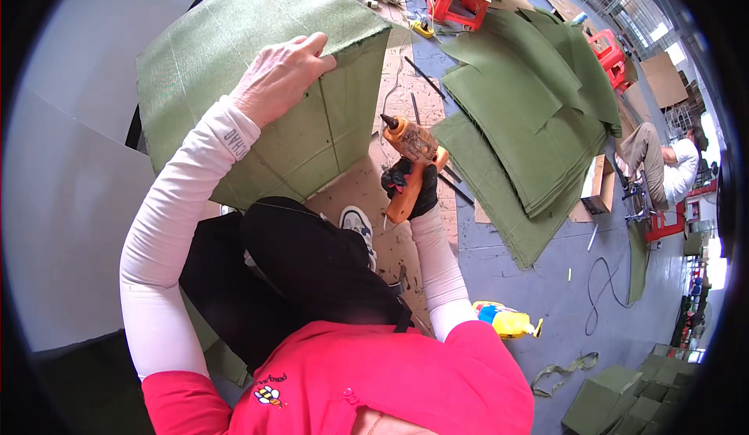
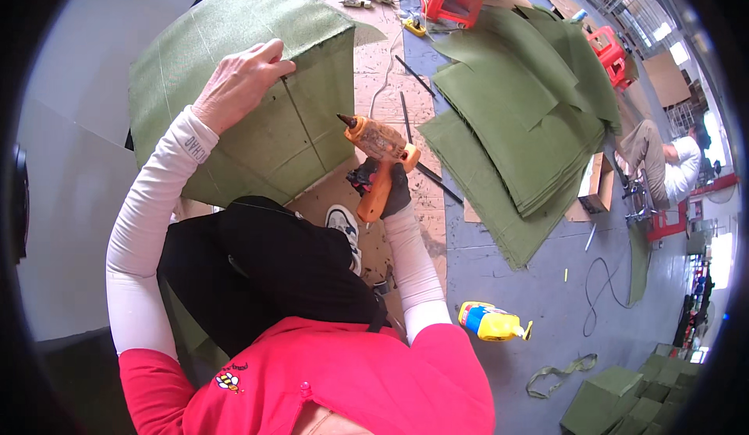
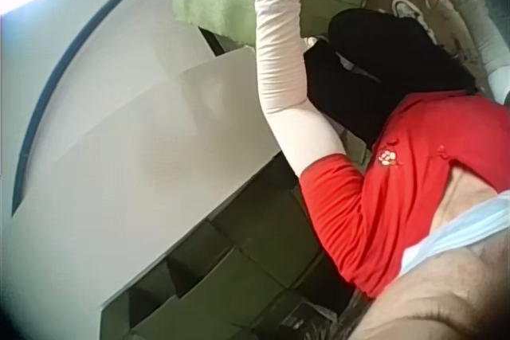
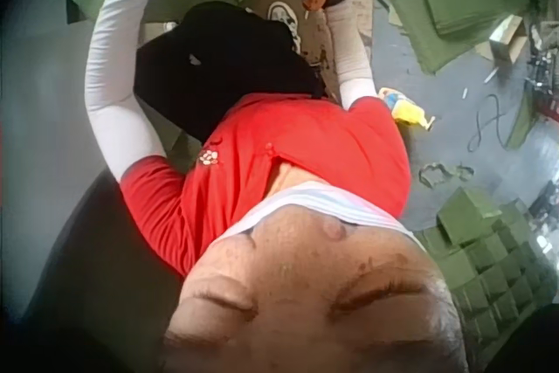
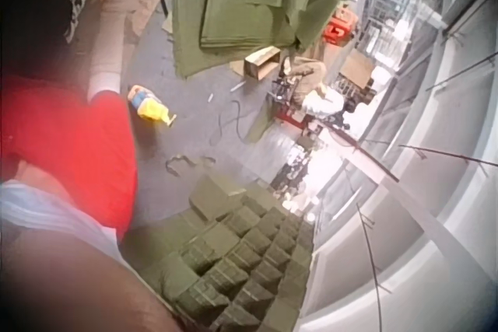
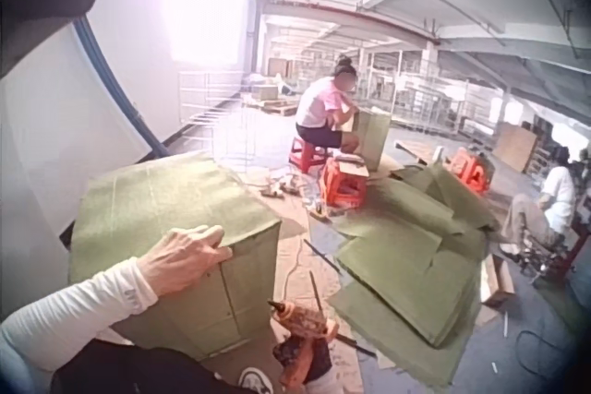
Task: Using a hot glue gun to attach green fabric to foam cubes.
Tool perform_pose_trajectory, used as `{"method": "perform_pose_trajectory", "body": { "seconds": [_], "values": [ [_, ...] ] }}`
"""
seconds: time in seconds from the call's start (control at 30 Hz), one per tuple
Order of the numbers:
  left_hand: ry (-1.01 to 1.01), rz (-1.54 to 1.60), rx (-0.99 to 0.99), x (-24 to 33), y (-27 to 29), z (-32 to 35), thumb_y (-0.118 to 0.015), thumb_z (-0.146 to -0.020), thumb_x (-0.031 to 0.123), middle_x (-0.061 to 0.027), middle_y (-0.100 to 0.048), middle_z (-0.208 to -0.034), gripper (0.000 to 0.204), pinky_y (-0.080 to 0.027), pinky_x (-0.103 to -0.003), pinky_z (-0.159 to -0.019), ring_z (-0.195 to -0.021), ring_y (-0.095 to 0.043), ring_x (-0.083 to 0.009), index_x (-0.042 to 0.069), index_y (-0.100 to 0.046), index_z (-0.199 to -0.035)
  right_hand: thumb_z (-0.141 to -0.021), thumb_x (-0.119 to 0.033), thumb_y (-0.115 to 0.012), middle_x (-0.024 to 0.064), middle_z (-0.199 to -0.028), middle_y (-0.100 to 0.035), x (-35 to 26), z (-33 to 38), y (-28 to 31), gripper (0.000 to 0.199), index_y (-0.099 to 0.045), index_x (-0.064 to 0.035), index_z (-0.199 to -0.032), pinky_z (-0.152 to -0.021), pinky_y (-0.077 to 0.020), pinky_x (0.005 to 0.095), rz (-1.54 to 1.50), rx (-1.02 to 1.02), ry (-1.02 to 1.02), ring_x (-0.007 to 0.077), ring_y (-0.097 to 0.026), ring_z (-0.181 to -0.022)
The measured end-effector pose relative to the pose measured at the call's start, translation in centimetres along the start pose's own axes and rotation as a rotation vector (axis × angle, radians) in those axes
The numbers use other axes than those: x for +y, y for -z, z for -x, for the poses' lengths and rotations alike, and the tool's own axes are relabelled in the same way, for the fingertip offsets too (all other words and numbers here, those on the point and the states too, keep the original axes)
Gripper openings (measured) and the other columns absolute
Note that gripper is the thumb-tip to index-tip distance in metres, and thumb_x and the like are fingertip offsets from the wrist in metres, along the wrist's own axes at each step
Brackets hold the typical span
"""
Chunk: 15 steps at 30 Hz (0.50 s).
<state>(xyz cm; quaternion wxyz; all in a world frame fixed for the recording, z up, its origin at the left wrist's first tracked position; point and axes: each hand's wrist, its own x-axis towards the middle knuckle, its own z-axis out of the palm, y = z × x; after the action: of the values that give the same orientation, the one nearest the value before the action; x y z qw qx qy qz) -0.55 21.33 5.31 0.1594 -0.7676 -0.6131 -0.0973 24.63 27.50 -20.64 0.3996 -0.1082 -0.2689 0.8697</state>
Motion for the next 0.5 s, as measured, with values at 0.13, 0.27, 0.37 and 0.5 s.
{"method": "perform_pose_trajectory", "body": {
  "seconds": [0.13, 0.27, 0.37, 0.5],
  "values": [
    [0.028, 0.051, -0.023, -0.3, -0.1, -0.6, -0.054, -0.075, -0.001, -0.0083, -0.051, -0.088, 0.023, -0.047, -0.037, -0.069, -0.081, -0.058, -0.0262, 0.008, -0.061, -0.095, -0.073, -0.057, -0.063, 0.0062, -0.095, -0.051, -0.1, 0.8, 2.7, 0.071, -0.044, -0.0056, -0.117, -0.071, -0.0451, 0.0322, -0.061, -0.15, -0.04, 0.0193, -0.052, -0.083],
    [0.061, 0.095, -0.077, -0.4, -0.3, -1.2, -0.05, -0.073, -0.004, -0.0114, -0.052, -0.09, 0.028, -0.046, -0.039, -0.071, -0.083, -0.058, -0.0299, 0.008, -0.06, -0.095, -0.076, -0.055, -0.061, 0.0056, -0.096, -0.051, 0.4, 1.8, 4.6, 0.067, -0.044, -0.0054, -0.117, -0.072, -0.0449, 0.0314, -0.102, -0.097, -0.051, 0.0186, -0.052, -0.083],
    [0.075, 0.075, -0.081, -0.2, -0.3, -1.4, -0.05, -0.073, -0.005, -0.0114, -0.052, -0.089, 0.027, -0.047, -0.04, -0.07, -0.082, -0.058, -0.0297, 0.007, -0.06, -0.094, -0.079, -0.053, -0.059, 0.0061, -0.098, -0.052, 0.3, 2.3, 4.6, 0.064, -0.044, -0.0048, -0.118, -0.072, -0.045, 0.0325, -0.133, -0.103, -0.066, 0.0191, -0.052, -0.084],
    [0.077, 0.061, -0.094, 0.3, 0.1, -1.7, -0.05, -0.073, -0.004, -0.0113, -0.053, -0.088, 0.025, -0.047, -0.04, -0.07, -0.082, -0.058, -0.0298, 0.007, -0.061, -0.092, -0.08, -0.05, -0.058, 0.0086, -0.102, -0.053, -1.0, 3.0, 2.6, 0.061, -0.044, -0.0042, -0.119, -0.074, -0.0451, 0.0344, -0.063, -0.061, -0.027, 0.0215, -0.053, -0.088]
  ]
}}
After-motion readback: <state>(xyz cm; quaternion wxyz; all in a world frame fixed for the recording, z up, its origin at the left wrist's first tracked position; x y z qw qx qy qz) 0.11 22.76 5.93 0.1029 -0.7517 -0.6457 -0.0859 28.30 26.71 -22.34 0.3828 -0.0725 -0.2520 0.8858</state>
